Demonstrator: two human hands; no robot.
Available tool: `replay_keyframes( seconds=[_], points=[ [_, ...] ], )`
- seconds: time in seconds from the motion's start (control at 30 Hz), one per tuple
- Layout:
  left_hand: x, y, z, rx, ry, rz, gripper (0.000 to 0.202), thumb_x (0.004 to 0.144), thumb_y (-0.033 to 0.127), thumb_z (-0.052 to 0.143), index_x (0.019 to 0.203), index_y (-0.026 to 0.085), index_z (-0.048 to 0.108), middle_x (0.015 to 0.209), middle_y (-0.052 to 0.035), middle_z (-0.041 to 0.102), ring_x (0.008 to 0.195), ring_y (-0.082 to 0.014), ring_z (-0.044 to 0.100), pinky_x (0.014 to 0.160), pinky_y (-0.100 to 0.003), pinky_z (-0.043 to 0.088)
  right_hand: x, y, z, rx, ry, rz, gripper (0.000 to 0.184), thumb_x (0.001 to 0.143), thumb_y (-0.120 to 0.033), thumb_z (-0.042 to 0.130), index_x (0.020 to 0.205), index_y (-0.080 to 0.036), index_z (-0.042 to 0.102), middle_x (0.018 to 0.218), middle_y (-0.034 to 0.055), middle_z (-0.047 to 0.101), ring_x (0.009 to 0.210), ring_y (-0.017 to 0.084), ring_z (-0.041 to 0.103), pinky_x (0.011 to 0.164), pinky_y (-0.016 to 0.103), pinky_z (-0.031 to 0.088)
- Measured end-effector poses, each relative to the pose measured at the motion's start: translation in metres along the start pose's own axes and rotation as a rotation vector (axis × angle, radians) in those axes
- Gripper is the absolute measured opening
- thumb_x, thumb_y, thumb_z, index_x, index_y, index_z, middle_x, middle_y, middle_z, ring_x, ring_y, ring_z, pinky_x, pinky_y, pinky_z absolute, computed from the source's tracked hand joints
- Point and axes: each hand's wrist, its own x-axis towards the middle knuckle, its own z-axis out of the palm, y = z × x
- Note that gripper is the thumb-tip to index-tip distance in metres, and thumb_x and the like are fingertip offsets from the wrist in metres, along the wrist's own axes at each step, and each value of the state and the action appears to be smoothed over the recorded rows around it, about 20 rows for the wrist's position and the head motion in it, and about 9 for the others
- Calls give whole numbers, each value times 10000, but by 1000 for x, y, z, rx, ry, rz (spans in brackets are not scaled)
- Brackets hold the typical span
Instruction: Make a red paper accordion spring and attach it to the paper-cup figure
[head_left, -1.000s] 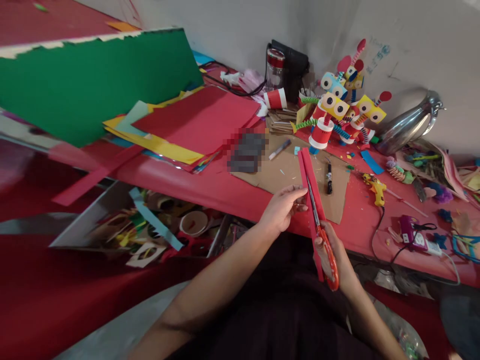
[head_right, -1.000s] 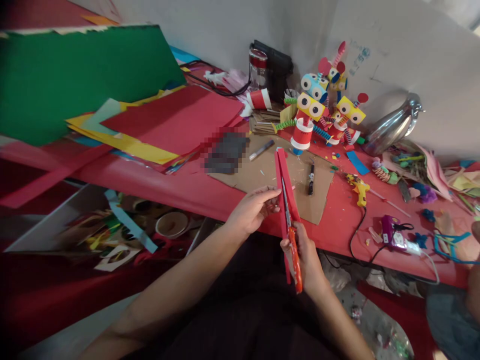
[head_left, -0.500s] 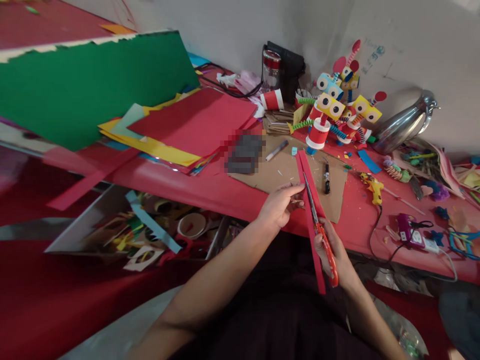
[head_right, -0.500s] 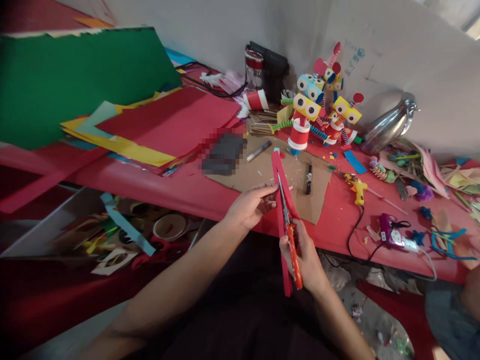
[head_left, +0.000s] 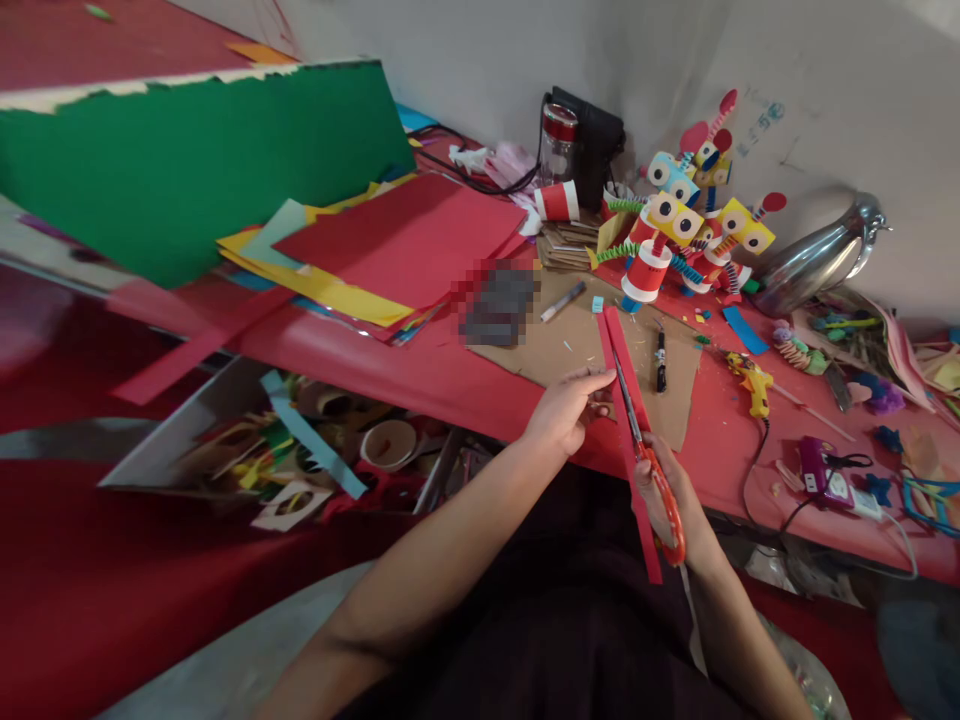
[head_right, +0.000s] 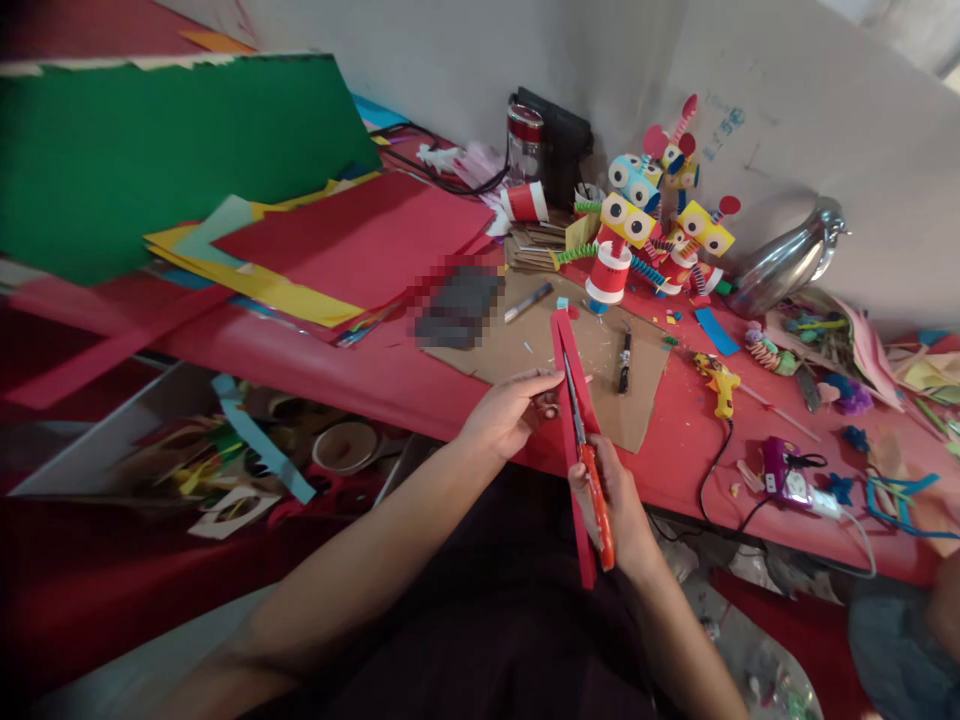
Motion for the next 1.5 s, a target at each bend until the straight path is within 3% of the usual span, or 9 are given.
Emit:
replay_keyframes(
  seconds=[0.2,0.33,0.53,0.77,1.1,1.27,1.5],
  points=[
    [-7,2,3,9,4,-23,166,688,60,705,560,133,630,540,-7,612,459,-69,525,445,-176,436,8,-12,-2,-9,-20,-12,354,951,-485,441,1125,-202,563,816,19,566,724,161,541,649,262,506],
    [-13,3,5,11,5,-50,185,741,52,663,574,126,634,532,-4,603,440,-65,530,440,-168,452,15,-14,-1,33,-8,12,388,924,-546,463,1095,-210,553,774,5,548,651,150,521,610,268,506],
    [-6,3,5,29,-3,-21,155,747,82,677,617,140,616,534,2,600,431,-67,525,421,-163,446,18,-13,2,78,21,24,360,897,-535,507,1048,-211,545,701,-24,528,529,116,470,530,256,474],
    [8,10,9,55,49,81,185,751,118,690,600,156,590,554,2,593,466,-67,521,412,-157,411,17,-14,1,-6,25,-7,359,919,-513,464,1046,-199,582,770,17,556,659,158,526,634,289,511],
    [8,9,8,-5,38,72,211,726,128,721,584,159,567,550,14,568,467,-57,493,408,-156,362,16,-14,1,34,-29,36,404,927,-547,446,1092,-200,568,676,-26,471,523,118,407,493,247,407],
    [7,10,10,-13,36,64,202,750,113,678,582,155,573,530,14,567,460,-56,493,415,-159,356,18,-11,0,-43,31,16,380,908,-547,459,1008,-201,583,699,-7,509,583,140,444,511,250,415],
    [3,10,11,-1,31,47,218,742,109,688,574,161,560,528,20,556,422,-54,475,401,-167,352,20,-20,-3,-5,-8,-11,331,930,-487,470,1052,-199,577,736,-9,511,632,131,465,561,240,462]
  ],
)
